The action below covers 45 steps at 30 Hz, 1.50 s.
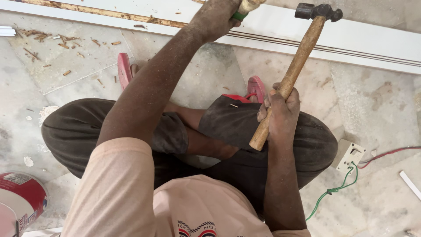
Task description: The person sits on the floor and uses a hammer and a chisel-like tool to carve a groove along a long white wooden plank. They repeatedly strike the tool to remove wood shavings, creating a continuous channel along the plank's length.
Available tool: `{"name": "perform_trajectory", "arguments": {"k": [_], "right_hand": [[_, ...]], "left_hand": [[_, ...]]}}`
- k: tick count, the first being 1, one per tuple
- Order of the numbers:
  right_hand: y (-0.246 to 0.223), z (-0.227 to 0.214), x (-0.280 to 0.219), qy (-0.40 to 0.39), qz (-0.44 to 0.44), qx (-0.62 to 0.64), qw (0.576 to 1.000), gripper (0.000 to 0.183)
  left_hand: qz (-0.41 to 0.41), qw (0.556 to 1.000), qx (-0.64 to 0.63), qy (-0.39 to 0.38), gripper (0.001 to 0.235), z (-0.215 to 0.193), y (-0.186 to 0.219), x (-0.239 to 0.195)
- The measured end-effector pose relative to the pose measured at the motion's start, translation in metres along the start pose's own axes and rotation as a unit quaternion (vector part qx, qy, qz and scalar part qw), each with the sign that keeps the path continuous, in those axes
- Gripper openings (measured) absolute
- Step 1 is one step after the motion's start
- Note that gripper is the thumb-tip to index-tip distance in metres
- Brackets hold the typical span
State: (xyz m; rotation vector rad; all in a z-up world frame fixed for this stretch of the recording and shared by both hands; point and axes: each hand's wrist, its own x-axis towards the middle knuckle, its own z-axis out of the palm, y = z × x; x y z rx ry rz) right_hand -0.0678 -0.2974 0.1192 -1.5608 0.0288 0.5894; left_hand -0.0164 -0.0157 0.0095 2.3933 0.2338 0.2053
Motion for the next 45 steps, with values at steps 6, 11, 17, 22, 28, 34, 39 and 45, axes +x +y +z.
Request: {"name": "perform_trajectory", "arguments": {"k": [6,11,17,22,28,34,39,45], "right_hand": [[-0.006,0.003,-0.014,-0.047,-0.062,-0.029,0.997,0.025],[-0.022,0.008,-0.037,-0.026,-0.127,-0.207,0.97,0.027],[-0.039,0.021,-0.037,-0.023,-0.097,-0.315,0.944,0.026],[-0.079,-0.01,-0.06,-0.04,-0.157,-0.231,0.959,0.024],[-0.099,-0.054,-0.05,0.003,-0.429,-0.018,0.903,0.011],[-0.054,0.003,-0.05,0.032,0.01,-0.037,0.999,0.018],[-0.097,-0.016,-0.07,0.066,-0.175,-0.191,0.964,0.026],[-0.063,0.005,-0.051,0.0,-0.16,-0.192,0.968,0.019]], "left_hand": [[0.029,0.999,0.038,-0.007,0.029,-0.006,0.009,0.0],[0.008,0.999,0.032,-0.033,0.029,-0.005,0.009,0.004],[0.009,0.999,0.031,-0.035,0.029,-0.007,0.007,0.004],[0.014,0.999,0.035,-0.034,0.025,-0.004,0.006,0.009],[0.029,0.999,0.025,-0.016,0.023,0.001,-0.002,0.008],[0.02,0.999,0.029,-0.036,0.02,0.004,-0.002,0.004],[0.004,0.999,0.015,-0.039,0.022,-0.002,0.0,0.003],[0.007,0.997,0.036,-0.071,0.018,-0.007,0.005,0.009]]}}
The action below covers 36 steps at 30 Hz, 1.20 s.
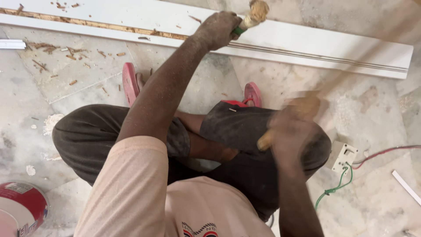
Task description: The person sits on the floor and uses a hammer and a chisel-like tool to carve a groove along a long white wooden plank. They repeatedly strike the tool to remove wood shavings, creating a continuous channel along the plank's length.
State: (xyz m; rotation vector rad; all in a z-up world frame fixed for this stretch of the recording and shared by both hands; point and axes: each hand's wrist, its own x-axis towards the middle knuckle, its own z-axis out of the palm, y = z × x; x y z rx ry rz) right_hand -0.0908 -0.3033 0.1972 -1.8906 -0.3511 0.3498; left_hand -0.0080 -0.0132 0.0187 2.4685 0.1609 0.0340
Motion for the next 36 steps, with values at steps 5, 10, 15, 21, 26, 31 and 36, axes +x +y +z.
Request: {"name": "perform_trajectory", "arguments": {"k": [5,10,15,21,26,31,36], "right_hand": [[0.015,-0.005,0.003,-0.038,0.127,0.061,0.989,0.021],[0.028,-0.005,-0.001,0.06,-0.012,0.118,0.991,0.02],[0.047,0.003,0.008,-0.028,0.187,0.087,0.978,0.017],[0.053,-0.002,0.023,0.022,0.229,0.178,0.957,0.018],[0.054,-0.002,0.016,0.009,0.212,0.182,0.96,0.019],[0.057,0.005,0.02,0.078,0.153,0.178,0.969,0.02],[0.054,-0.006,0.032,0.003,0.269,0.175,0.947,0.019]], "left_hand": [[0.033,0.997,0.063,-0.003,0.019,0.004,-0.002,0.012],[0.02,0.996,0.081,-0.039,0.02,0.019,0.006,0.019],[0.051,0.982,0.16,-0.085,0.017,0.026,0.012,0.034],[0.055,0.961,0.229,-0.148,0.02,0.04,0.024,0.055],[-0.005,0.969,0.187,-0.161,0.02,0.033,0.028,0.055],[0.03,0.966,0.209,-0.151,0.021,0.036,0.019,0.055],[0.033,0.957,0.228,-0.178,0.02,0.04,0.018,0.061]]}}
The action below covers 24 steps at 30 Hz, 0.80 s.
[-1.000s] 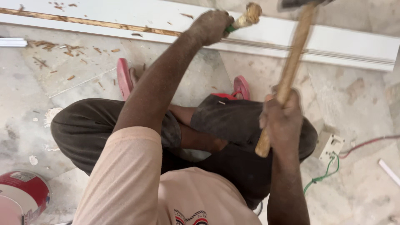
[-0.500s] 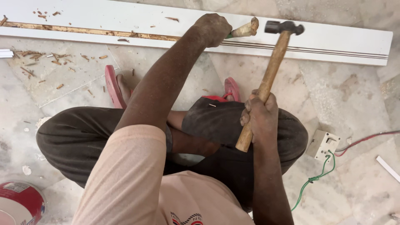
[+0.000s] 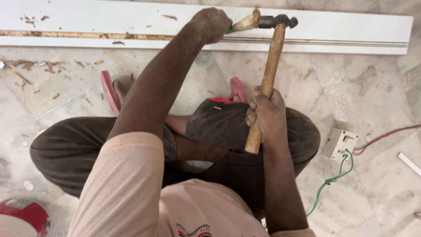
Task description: The person sits on the floor and uses a hammer and a chisel-like tool to carve a groove along a long white wooden plank. They repeatedly strike the tool to remove wood shavings, creating a continuous channel along the plank's length.
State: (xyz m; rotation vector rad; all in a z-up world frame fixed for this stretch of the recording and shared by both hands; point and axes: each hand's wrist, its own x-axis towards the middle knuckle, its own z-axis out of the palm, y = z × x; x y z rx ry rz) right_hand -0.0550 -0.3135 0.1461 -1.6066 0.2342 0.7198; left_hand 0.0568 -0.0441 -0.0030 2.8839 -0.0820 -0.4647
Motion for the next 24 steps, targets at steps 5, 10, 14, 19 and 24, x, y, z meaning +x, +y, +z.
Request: {"name": "perform_trajectory", "arguments": {"k": [5,10,14,19,24], "right_hand": [[0.008,0.003,0.002,0.049,-0.091,0.076,0.992,0.014],[0.005,-0.005,0.006,-0.016,0.024,0.031,0.999,0.015],[0.007,-0.006,0.005,0.005,-0.011,0.088,0.996,0.016],[0.002,-0.005,0.0,0.005,-0.008,0.107,0.994,0.017],[0.002,-0.002,-0.002,-0.015,0.004,0.061,0.998,0.018]], "left_hand": [[0.01,0.998,0.055,-0.005,0.019,0.013,0.007,0.002],[0.002,0.999,0.054,-0.005,0.02,0.007,0.005,-0.007],[-0.028,0.999,-0.013,0.031,0.02,0.003,-0.011,-0.017],[-0.045,0.994,0.1,0.01,0.016,0.016,-0.035,-0.011],[-0.108,0.991,0.073,0.002,0.017,0.006,-0.087,-0.059]]}}
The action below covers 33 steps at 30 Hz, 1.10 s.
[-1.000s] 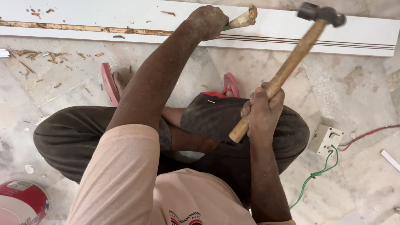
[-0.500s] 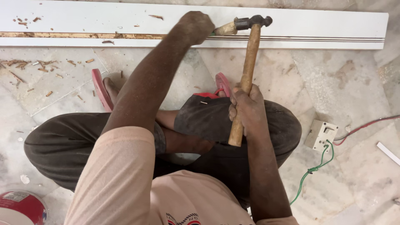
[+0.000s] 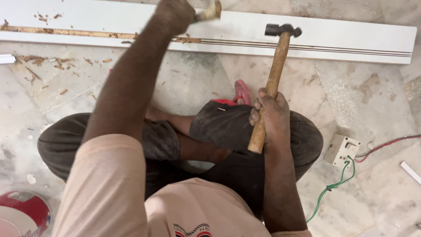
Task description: The person sits on the floor and uses a hammer and a chisel-like tool to carve a groove along a long white wooden plank. They repeatedly strike the tool to remove wood shavings, creating a continuous channel along the plank's length.
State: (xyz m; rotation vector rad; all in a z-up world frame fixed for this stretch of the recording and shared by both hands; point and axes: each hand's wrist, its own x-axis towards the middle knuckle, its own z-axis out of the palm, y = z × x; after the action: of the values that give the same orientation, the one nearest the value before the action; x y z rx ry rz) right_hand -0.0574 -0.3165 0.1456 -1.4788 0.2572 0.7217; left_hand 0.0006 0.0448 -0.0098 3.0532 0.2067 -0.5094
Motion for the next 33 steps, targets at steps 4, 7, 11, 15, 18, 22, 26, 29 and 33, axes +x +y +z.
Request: {"name": "perform_trajectory", "arguments": {"k": [4,7,11,15,18,22,26,29,33], "right_hand": [[0.003,0.004,0.005,-0.01,-0.026,-0.001,1.0,0.016],[0.006,0.001,0.006,-0.008,-0.027,0.003,1.0,0.015],[0.008,0.001,0.008,-0.009,-0.03,0.006,0.999,0.015],[0.008,0.001,0.008,-0.002,-0.028,-0.009,1.0,0.015],[0.009,0.001,0.008,0.002,-0.033,-0.008,0.999,0.015],[0.011,0.002,0.007,0.004,-0.09,0.006,0.996,0.016],[0.016,0.004,0.007,0.041,-0.165,0.016,0.985,0.021],[0.014,0.008,0.008,0.041,-0.164,0.012,0.986,0.023],[0.006,0.013,0.009,0.017,-0.036,-0.131,0.991,0.022]], "left_hand": [[-0.026,0.976,-0.202,0.08,0.027,-0.023,0.002,-0.022],[0.0,0.953,-0.283,0.11,0.031,-0.032,0.028,-0.012],[0.033,0.969,-0.22,0.104,0.023,-0.031,0.06,-0.002],[0.037,0.981,-0.165,0.091,0.023,-0.019,0.069,-0.001],[0.043,0.983,-0.147,0.1,0.026,-0.012,0.071,0.001],[0.055,0.989,-0.102,0.087,0.024,-0.013,0.074,0.006],[0.059,0.993,-0.09,0.047,0.022,-0.014,0.079,0.007],[0.056,0.993,-0.087,0.059,0.028,-0.012,0.08,0.006],[0.073,0.996,-0.04,0.032,0.022,-0.001,0.078,0.014]]}}
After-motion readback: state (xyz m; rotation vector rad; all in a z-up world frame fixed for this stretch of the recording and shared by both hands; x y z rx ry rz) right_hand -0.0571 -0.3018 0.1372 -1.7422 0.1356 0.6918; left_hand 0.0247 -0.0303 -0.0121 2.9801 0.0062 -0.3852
